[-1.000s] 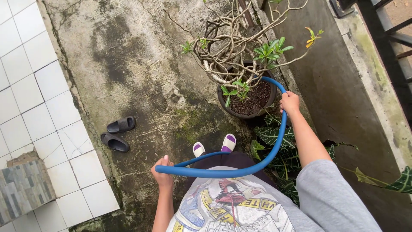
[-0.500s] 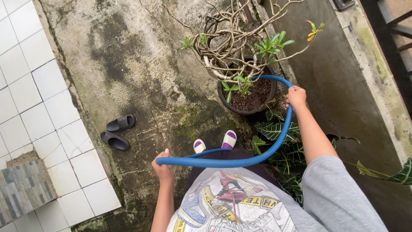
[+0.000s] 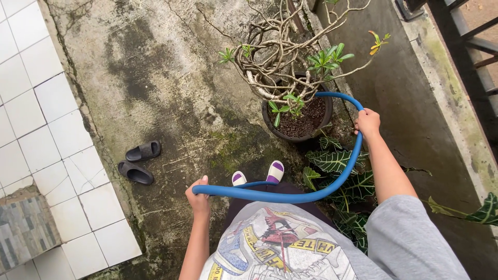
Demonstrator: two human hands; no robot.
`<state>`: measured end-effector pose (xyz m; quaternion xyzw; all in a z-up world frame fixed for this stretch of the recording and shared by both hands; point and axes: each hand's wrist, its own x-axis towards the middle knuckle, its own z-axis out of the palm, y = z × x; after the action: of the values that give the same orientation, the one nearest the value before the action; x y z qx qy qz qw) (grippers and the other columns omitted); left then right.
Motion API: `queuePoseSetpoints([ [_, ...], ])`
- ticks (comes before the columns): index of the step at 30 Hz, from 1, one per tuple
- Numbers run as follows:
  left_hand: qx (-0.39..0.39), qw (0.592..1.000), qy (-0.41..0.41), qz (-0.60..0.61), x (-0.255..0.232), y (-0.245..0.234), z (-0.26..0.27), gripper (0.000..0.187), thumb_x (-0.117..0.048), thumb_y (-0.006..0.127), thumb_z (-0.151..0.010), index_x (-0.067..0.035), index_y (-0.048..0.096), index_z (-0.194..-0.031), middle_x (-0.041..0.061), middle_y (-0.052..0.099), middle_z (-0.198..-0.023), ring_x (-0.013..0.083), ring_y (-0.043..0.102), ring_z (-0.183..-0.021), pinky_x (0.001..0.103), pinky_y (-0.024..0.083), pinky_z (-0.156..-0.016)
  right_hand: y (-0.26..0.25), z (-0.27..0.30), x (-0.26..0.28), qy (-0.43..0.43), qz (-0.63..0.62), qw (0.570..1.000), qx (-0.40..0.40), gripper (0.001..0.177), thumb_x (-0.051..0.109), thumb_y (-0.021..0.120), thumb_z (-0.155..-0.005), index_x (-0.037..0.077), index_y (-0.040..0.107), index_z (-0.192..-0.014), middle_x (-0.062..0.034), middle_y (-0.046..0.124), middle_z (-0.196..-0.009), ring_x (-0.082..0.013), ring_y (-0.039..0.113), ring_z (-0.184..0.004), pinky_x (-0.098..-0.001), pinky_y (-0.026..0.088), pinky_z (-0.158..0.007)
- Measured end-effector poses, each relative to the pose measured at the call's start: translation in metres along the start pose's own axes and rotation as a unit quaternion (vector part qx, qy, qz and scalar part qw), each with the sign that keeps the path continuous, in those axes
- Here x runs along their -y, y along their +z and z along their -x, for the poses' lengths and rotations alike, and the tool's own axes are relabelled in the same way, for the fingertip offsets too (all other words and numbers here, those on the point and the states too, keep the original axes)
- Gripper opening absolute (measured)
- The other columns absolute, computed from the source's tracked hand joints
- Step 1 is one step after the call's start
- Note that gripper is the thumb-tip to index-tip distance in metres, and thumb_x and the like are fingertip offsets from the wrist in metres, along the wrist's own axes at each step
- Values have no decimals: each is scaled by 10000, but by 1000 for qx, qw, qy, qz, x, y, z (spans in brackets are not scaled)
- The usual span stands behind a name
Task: Watering various potted plants in a garden using a blue hose
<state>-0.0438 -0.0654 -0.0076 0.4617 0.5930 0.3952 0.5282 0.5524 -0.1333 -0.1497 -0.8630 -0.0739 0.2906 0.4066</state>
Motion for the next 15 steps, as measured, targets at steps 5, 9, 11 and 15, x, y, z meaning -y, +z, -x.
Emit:
queuePoseSetpoints([
  [5,3,1000,4,-10,-10,6,-6,570,-209,606,-1043,-162,399,-514,-9,271,-437,74,173,-462,270,236,-472,-1,15,10,11,-9,1000,9,417,173,485,-999,-39,604,-1339,-203,606,-687,-198,584,-419,-368,553,-312],
  [9,5,1000,-9,0,-5,8,-11,561,-216,613,-1039,-166,401,-522,-2,277,-440,76,186,-466,274,233,-475,6,24,19,0,3,1000,14,402,170,488,-999,-32,622,-1321,-209,620,-689,-202,599,-430,-371,547,-312],
  [11,6,1000,-3,2,-2,7,-12,564,-214,612,-1044,-170,404,-521,-6,269,-440,78,173,-465,278,231,-474,9,28,27,-18,40,999,19,399,158,491,-1000,-48,633,-1310,-222,630,-689,-224,607,-428,-376,545,-314],
  [15,0,1000,4,1,7,6,-14,561,-199,618,-1031,-149,419,-509,10,290,-427,85,188,-459,278,241,-470,6,49,64,-78,162,982,51,387,158,482,-1010,-61,677,-1264,-228,636,-642,-274,610,-391,-421,553,-332],
])
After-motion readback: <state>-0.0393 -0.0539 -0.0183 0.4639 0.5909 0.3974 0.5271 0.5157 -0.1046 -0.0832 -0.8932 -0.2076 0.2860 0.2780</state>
